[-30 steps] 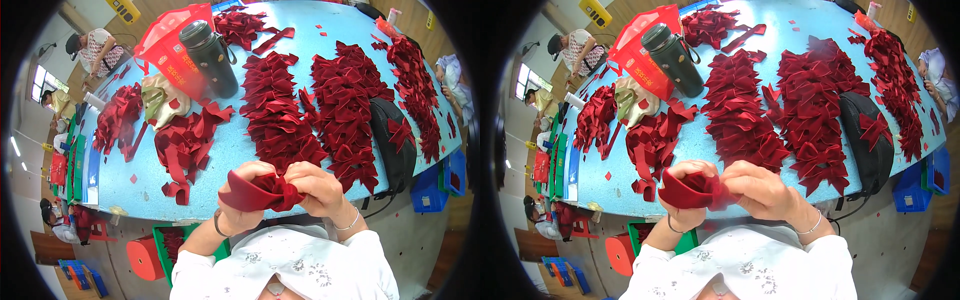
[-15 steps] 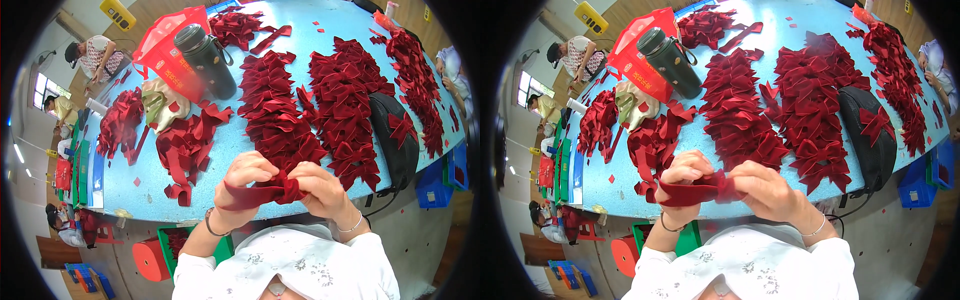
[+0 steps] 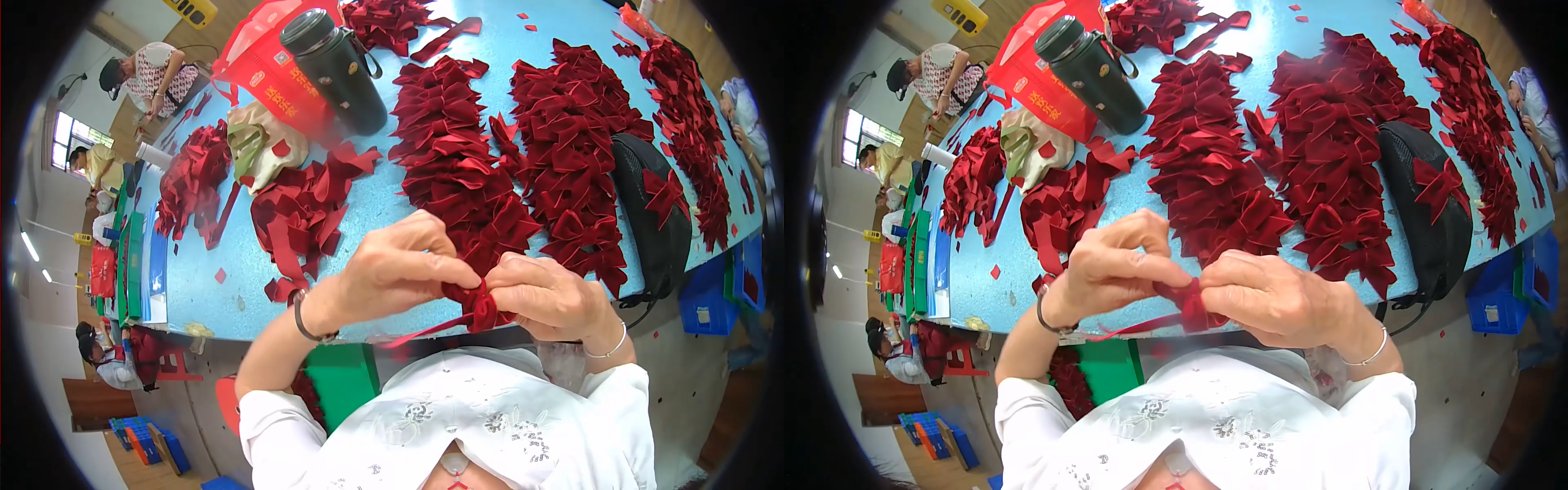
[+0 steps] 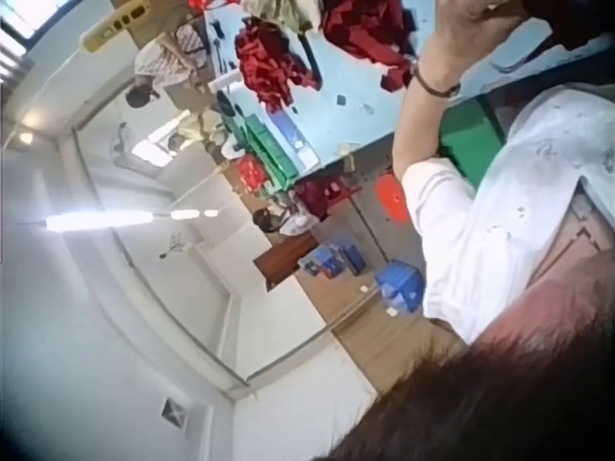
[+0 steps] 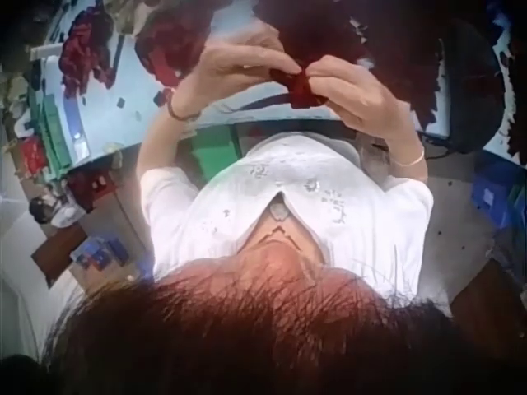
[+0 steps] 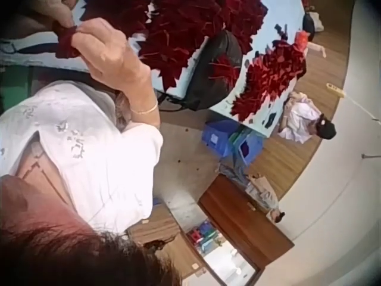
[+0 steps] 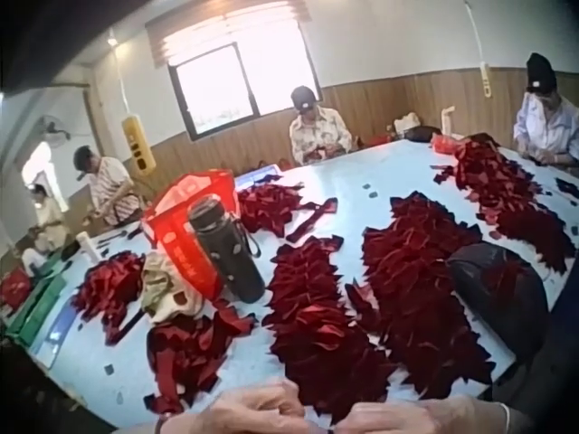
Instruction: Folding red fabric pieces into specific shapes for assembly.
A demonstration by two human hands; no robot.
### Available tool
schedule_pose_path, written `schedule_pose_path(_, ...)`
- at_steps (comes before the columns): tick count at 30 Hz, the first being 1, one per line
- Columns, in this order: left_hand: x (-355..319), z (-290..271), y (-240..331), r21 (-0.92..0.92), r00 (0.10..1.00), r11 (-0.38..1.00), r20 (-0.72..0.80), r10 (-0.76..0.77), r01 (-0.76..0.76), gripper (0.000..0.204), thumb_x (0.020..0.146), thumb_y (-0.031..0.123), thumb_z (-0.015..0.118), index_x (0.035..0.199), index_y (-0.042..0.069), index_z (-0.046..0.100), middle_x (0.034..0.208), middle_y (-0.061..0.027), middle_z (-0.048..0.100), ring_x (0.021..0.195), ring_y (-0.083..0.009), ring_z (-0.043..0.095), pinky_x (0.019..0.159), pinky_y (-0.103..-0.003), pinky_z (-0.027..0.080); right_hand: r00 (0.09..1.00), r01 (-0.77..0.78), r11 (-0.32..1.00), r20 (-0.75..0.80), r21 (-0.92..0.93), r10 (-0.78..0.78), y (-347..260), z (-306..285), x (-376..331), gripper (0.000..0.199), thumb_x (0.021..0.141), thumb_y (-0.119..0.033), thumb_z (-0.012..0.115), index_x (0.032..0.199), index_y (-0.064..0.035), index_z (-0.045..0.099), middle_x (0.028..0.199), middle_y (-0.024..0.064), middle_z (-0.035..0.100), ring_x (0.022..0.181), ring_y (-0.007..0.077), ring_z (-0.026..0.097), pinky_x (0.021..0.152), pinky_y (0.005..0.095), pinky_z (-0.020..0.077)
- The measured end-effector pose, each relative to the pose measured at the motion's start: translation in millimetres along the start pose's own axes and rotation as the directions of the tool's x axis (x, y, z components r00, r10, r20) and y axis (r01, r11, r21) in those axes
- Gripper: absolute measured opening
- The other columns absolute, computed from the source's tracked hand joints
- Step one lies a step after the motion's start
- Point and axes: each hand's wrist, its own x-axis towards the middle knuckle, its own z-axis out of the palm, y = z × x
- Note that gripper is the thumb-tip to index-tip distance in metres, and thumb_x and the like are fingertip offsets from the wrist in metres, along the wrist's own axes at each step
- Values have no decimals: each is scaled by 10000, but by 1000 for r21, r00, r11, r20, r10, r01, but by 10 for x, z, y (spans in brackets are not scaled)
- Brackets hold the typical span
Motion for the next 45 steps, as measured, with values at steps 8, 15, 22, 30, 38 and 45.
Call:
schedule_pose_path(8, 155, 17, -90, -96, 967, 972, 163, -197, 214, 164, 783, -39, 632, 935, 5, 676, 770, -99, 629, 712, -178, 602, 635, -269, 477, 985, -42, 974, 156, -221, 77, -36, -57, 58, 292, 633, 73, 648, 904, 77, 541, 879, 170, 532, 744, 302, 550, 626, 368, 472)
schedule_pose_path(15, 231, 71, -112, -2, 803, 830, 254, -539, 558, 165, 778, -39, 538, 932, -11, 591, 771, -110, 627, 682, -158, 598, 623, -306, 486, 965, -108, 920, 182, -377, 188, -2, -3, 56, 291, 641, 92, 624, 917, 72, 531, 877, 162, 527, 771, 298, 542, 668, 357, 475)
schedule_pose_path(22, -164, 587, -50, -439, 722, 729, -224, -655, 525, 146, 922, 66, 546, 1045, 1, 503, 826, -31, 590, 690, -62, 539, 598, -207, 447, 972, -234, 941, -38, -245, 232, 144, 101, -57, 250, 708, 70, 645, 939, 63, 550, 931, 169, 577, 795, 293, 582, 660, 343, 496)
schedule_pose_path(30, -274, 897, -47, -607, 563, 766, -565, -603, 212, 194, 966, 180, 544, 1073, 30, 482, 839, 6, 566, 648, -20, 475, 546, -159, 380, 847, -382, 912, -338, 150, 411, 163, 413, -94, 134, 839, 9, 625, 970, 15, 598, 961, 118, 632, 749, 150, 592, 627, 249, 485)
schedule_pose_path(38, -383, 997, -13, -542, 511, 826, -671, -538, 157, 187, 969, 180, 537, 1063, 33, 469, 847, 6, 565, 632, -8, 465, 528, -147, 361, 759, -440, 842, -373, 311, 534, 96, 576, -73, 101, 903, -37, 592, 987, 19, 590, 957, 83, 634, 660, 87, 548, 569, 208, 454)
schedule_pose_path(45, -351, 922, -11, -529, 525, 809, -627, -575, 256, 170, 984, 166, 503, 1064, 23, 458, 836, -5, 568, 636, -18, 484, 531, -162, 390, 829, -355, 934, -474, -34, 298, 151, 623, -69, 156, 901, 10, 561, 1057, 5, 551, 984, 125, 623, 743, 176, 592, 640, 265, 488)
